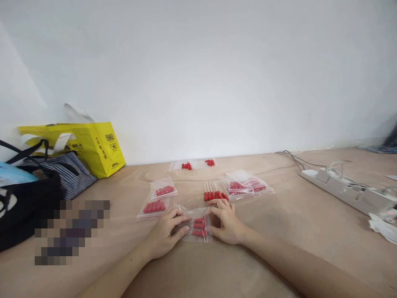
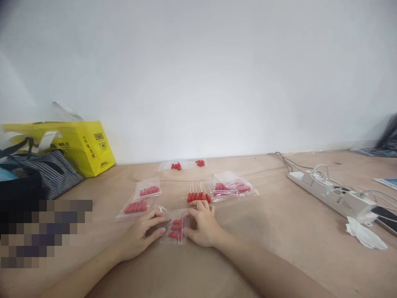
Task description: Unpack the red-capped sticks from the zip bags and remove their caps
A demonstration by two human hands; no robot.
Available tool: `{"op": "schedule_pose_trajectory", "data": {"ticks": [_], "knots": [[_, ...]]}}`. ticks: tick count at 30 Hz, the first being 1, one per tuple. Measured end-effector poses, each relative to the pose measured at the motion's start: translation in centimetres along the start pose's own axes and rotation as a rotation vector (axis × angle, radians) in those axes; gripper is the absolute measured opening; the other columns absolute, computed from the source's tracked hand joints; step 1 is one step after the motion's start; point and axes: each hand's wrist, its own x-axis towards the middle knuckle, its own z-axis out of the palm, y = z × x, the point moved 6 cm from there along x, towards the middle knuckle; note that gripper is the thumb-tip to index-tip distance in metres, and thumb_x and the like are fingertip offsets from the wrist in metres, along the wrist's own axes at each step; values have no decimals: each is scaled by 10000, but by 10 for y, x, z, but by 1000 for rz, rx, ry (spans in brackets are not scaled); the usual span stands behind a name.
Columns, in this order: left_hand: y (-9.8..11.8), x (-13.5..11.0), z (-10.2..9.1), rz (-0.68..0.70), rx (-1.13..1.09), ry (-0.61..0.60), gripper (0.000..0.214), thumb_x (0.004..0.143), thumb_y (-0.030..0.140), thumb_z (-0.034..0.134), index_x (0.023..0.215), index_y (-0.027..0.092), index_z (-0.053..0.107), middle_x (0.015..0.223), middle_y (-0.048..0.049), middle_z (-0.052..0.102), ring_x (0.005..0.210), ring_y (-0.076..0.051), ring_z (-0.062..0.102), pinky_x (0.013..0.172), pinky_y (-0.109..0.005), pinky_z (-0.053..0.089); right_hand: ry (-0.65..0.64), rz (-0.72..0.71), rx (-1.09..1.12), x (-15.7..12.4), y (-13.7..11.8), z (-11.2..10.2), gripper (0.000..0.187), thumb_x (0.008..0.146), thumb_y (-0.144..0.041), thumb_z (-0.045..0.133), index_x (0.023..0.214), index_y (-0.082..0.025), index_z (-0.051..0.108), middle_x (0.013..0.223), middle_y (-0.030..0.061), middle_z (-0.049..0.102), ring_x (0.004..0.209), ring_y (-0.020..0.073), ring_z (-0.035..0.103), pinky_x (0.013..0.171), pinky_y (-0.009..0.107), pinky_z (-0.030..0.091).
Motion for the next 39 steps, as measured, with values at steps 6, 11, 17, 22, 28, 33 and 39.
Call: {"op": "schedule_pose_trajectory", "data": {"ticks": [6,11,17,22,28,33,39], "knots": [[0,-1,0,28,-9,13,280,833,318,433,1057,235,580,975,-52,535,892,-179,500,800,-322,426,-19,-74,-27,0,-6,1,290,686,-384,617,969,-320,601,1183,41,456,1118,242,339,882,436,222],[-2,0,1,13,8,12,280,829,325,441,1056,237,578,987,-53,533,916,-186,502,816,-327,426,42,-81,43,0,-7,-4,218,599,-374,678,758,-234,624,1067,40,522,1068,232,384,878,419,231],[-2,-1,1,16,22,7,283,821,336,455,1055,231,575,1002,-58,530,931,-192,503,823,-335,426,54,-53,79,-1,2,-13,266,614,-474,651,767,-256,646,1103,36,506,1075,239,371,912,442,181],[-1,-1,0,9,39,4,276,819,326,459,1047,228,581,1006,-61,530,922,-186,510,813,-326,432,-7,-83,52,-1,-1,-5,299,592,-512,658,786,-284,654,1075,24,506,1046,233,383,888,427,208],[0,0,-2,18,41,16,274,811,332,477,1038,226,586,998,-61,533,922,-190,508,809,-328,433,63,-79,42,-1,0,-10,200,543,-369,699,662,-225,629,1061,18,501,1033,222,396,902,420,189],[-5,0,0,7,23,7,278,815,335,466,1046,227,577,1001,-57,528,898,-182,515,782,-319,442,55,-64,18,-4,10,-23,189,557,-350,692,671,-220,616,1047,28,497,1015,239,395,875,453,218],[-6,0,0,13,34,15,279,813,345,471,1042,229,578,1003,-56,525,907,-184,513,791,-321,434,-32,-270,117,-9,3,-19,248,599,-331,698,774,-198,581,835,16,551,835,173,481,798,354,357]]}}
